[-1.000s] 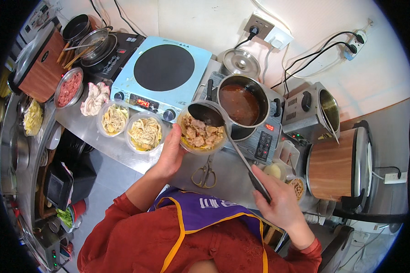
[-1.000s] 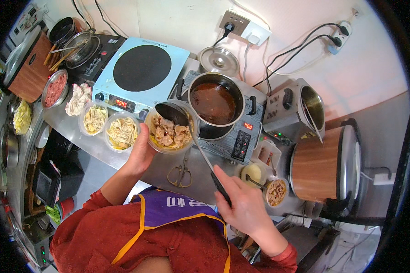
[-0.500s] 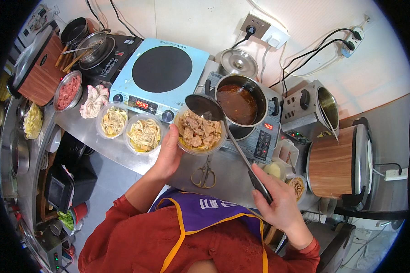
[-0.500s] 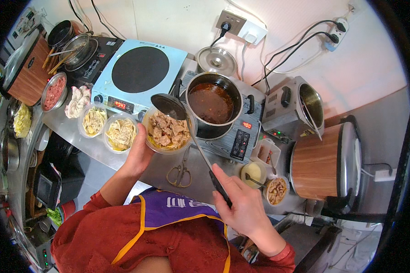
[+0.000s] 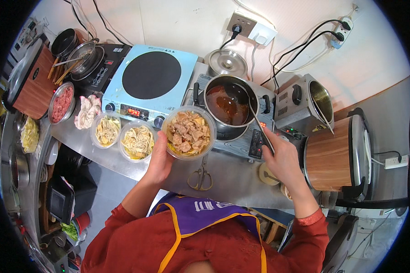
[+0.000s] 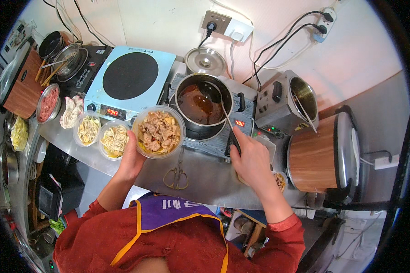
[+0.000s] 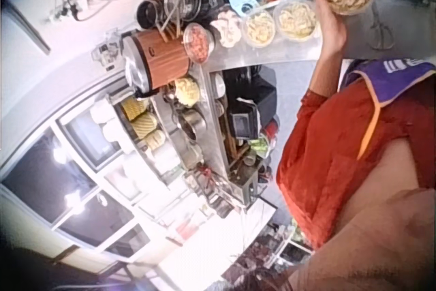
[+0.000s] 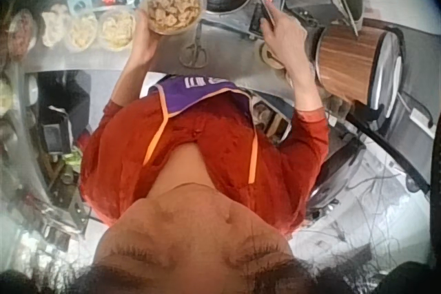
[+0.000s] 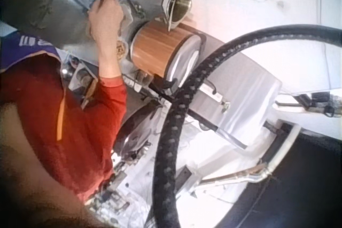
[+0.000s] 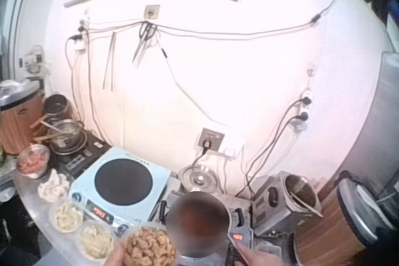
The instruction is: The person assembles multiple noodle bowls by ladling broth and toppings from pots onto noodles in clear containers. They use chopsticks to arrange meat and a ladle to pour broth, then add a spoonful of chili oil to each bowl.
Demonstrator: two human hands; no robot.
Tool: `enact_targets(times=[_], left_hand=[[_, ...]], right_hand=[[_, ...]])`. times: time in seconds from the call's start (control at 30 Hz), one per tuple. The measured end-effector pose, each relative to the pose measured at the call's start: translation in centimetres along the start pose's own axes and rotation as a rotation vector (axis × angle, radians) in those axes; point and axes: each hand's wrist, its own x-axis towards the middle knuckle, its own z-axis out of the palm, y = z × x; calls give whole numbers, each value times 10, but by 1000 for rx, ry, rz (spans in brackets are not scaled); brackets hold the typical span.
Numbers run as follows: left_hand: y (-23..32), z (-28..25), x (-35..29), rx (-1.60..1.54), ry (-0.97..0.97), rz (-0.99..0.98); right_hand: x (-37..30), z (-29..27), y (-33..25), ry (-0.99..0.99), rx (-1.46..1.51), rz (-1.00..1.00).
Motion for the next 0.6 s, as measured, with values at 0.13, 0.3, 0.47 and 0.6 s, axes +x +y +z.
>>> enact_targets(times=[0.13,0.3,0.47,0.6], left_hand=[[-3,-4,0,9,53,-17],[-4,-6,-1,-14,34,2],[-4,-4,0,-3,32,12],[-5,-4,1,-6,21,12]], right_hand=[[7,11,8,-45,26,9],[5,7,15,-28,123,41],[18,15,21,-25,128,59],[29,14,31,-284,904,497]])
